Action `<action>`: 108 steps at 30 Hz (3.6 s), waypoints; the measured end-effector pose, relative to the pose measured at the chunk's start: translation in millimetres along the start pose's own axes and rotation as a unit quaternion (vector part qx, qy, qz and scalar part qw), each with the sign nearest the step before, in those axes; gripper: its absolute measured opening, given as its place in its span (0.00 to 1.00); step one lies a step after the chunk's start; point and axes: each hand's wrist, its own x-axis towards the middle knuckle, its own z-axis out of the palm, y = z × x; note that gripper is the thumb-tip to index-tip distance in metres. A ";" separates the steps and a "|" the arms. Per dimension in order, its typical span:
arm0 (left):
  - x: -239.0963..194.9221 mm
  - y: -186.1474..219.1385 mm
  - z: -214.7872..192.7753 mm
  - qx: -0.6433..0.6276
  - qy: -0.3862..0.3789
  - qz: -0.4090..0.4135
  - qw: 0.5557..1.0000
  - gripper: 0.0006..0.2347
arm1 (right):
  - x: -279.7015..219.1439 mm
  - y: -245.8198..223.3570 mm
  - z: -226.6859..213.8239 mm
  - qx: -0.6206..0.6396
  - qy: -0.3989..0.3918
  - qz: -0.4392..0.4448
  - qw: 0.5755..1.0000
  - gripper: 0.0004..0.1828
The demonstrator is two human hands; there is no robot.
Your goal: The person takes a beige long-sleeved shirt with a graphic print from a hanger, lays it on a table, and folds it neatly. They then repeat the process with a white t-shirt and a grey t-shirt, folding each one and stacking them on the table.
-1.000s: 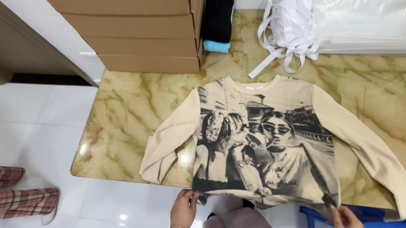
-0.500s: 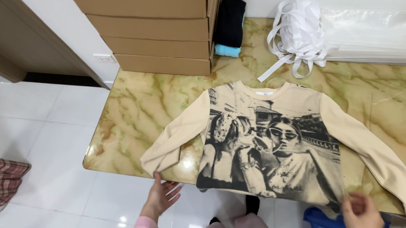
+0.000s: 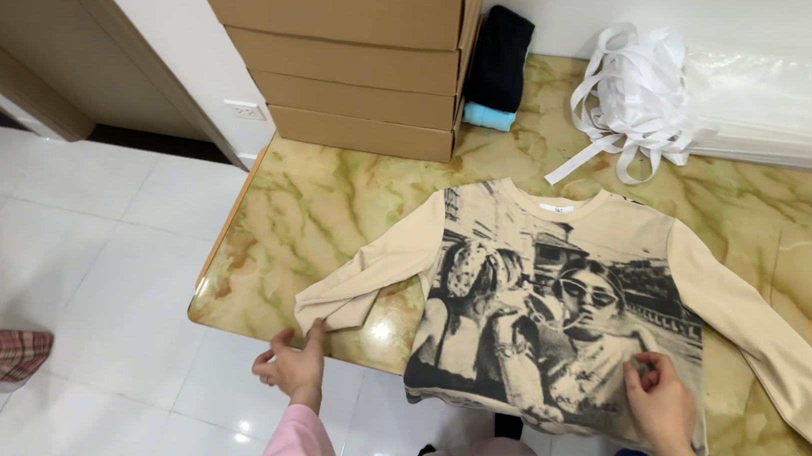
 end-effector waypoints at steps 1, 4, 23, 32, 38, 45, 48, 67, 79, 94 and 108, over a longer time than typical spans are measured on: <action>1.6 -6.1 5.3 0.000 0.002 -0.004 1.000 0.33 | 0.5 -2.0 -3.6 -0.002 -0.002 -0.003 1.000 0.16; 14.6 -18.4 20.4 0.085 0.008 0.082 0.993 0.23 | 4.0 -11.4 -10.7 -0.020 -0.028 0.010 0.999 0.16; -166.8 148.6 2.1 -0.164 -0.219 0.413 0.869 0.16 | 15.4 -6.8 -8.5 0.105 -0.041 0.056 0.992 0.11; -187.2 53.2 68.5 0.014 -0.462 0.554 0.692 0.14 | -9.8 -65.5 -73.3 0.482 -0.150 0.307 0.807 0.37; -98.6 76.8 157.8 -0.074 -0.398 0.044 0.914 0.12 | 4.0 -32.7 -48.1 0.475 -0.093 0.287 0.827 0.31; -103.3 134.0 136.9 0.229 -0.334 0.132 0.905 0.17 | -43.3 50.2 -98.1 0.601 0.013 0.187 0.777 0.17; -98.8 147.4 133.4 0.279 -0.341 0.198 0.875 0.26 | -69.7 127.6 -75.4 0.530 -0.038 0.260 0.806 0.17; -94.6 147.3 245.6 0.415 -0.188 0.609 0.649 0.37 | -130.5 80.1 -59.4 0.243 0.039 0.378 0.892 0.26; -136.5 143.9 218.0 0.399 -0.192 0.587 0.678 0.35 | -43.5 27.8 -45.2 0.029 0.204 -0.145 0.968 0.25; -107.7 192.8 270.8 0.441 -0.132 0.570 0.680 0.37 | 149.0 -22.1 -7.1 -0.249 0.006 -0.143 0.958 0.33; -258.7 114.2 202.4 0.230 -0.424 0.676 0.557 0.30 | 31.0 -5.7 -95.8 -0.116 -0.045 0.114 0.986 0.30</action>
